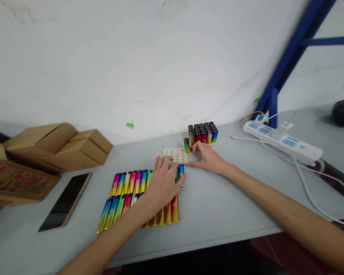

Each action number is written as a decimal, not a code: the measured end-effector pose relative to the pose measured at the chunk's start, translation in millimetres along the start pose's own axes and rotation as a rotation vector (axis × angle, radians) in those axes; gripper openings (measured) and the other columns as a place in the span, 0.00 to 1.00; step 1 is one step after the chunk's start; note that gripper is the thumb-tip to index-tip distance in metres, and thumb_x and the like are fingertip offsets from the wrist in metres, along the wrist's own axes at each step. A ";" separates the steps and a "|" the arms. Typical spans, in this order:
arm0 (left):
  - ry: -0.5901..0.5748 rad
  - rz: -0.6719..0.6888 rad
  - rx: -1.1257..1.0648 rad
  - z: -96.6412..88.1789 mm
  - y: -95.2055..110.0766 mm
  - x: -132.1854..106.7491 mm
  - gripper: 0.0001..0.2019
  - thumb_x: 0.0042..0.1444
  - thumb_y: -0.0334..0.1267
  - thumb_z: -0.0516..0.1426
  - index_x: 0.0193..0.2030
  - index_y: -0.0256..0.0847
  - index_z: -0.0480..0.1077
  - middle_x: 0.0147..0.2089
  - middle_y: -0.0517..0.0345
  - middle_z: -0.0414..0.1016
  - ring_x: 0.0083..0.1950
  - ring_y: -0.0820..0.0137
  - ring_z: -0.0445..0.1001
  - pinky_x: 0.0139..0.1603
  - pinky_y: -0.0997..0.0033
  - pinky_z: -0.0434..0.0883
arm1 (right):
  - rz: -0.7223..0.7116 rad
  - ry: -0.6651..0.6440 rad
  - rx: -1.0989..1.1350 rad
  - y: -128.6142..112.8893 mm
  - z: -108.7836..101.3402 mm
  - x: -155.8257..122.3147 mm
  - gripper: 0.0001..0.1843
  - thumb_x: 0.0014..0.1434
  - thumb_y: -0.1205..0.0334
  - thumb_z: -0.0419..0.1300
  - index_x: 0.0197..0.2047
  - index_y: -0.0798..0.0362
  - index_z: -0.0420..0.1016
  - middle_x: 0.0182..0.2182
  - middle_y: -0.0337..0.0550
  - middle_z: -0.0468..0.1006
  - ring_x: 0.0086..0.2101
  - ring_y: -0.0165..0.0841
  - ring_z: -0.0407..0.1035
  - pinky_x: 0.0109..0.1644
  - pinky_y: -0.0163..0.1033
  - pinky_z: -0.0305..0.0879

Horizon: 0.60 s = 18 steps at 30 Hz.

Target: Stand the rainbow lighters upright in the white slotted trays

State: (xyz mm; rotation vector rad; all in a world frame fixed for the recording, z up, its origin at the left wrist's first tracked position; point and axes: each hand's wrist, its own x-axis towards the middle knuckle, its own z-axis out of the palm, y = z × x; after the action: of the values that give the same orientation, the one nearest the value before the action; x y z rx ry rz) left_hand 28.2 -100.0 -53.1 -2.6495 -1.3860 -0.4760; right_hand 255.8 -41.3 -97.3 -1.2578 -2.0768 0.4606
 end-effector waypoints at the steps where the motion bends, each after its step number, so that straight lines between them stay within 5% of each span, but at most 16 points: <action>1: 0.003 -0.001 -0.013 1.8 1.0 0.6 0.14 0.63 0.46 0.60 0.47 0.36 0.74 0.54 0.42 0.69 0.60 0.51 0.68 0.70 0.40 0.59 | 0.002 -0.001 0.002 -0.3 -0.2 0.0 0.30 0.52 0.43 0.72 0.44 0.48 0.60 0.45 0.47 0.75 0.45 0.45 0.70 0.51 0.49 0.65; 7: -0.041 -0.026 -0.052 4.1 7.0 8.5 0.18 0.61 0.50 0.62 0.43 0.33 0.74 0.50 0.41 0.69 0.59 0.50 0.68 0.72 0.40 0.55 | -0.001 0.010 0.004 -0.1 0.5 0.2 0.31 0.51 0.42 0.72 0.44 0.48 0.60 0.45 0.47 0.75 0.45 0.45 0.70 0.50 0.48 0.65; 11: -0.072 -0.055 -0.089 4.6 9.1 14.1 0.19 0.59 0.51 0.62 0.38 0.33 0.75 0.49 0.39 0.69 0.57 0.48 0.68 0.68 0.41 0.61 | -0.008 0.009 0.000 1.1 1.2 0.4 0.31 0.51 0.42 0.72 0.44 0.48 0.60 0.45 0.47 0.75 0.44 0.45 0.70 0.49 0.48 0.65; 18: -0.014 -0.055 -0.147 8.8 9.3 16.3 0.12 0.57 0.44 0.63 0.29 0.38 0.73 0.49 0.41 0.68 0.56 0.51 0.68 0.64 0.44 0.67 | -0.006 0.011 -0.004 0.2 0.7 0.5 0.31 0.50 0.43 0.73 0.44 0.48 0.60 0.44 0.47 0.75 0.44 0.45 0.70 0.49 0.46 0.65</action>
State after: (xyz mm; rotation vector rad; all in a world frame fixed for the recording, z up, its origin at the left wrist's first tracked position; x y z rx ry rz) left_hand 46.4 -90.5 -55.6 -2.7400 -1.4855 -0.5877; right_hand 255.3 -40.7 -97.7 -1.2537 -2.0727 0.4459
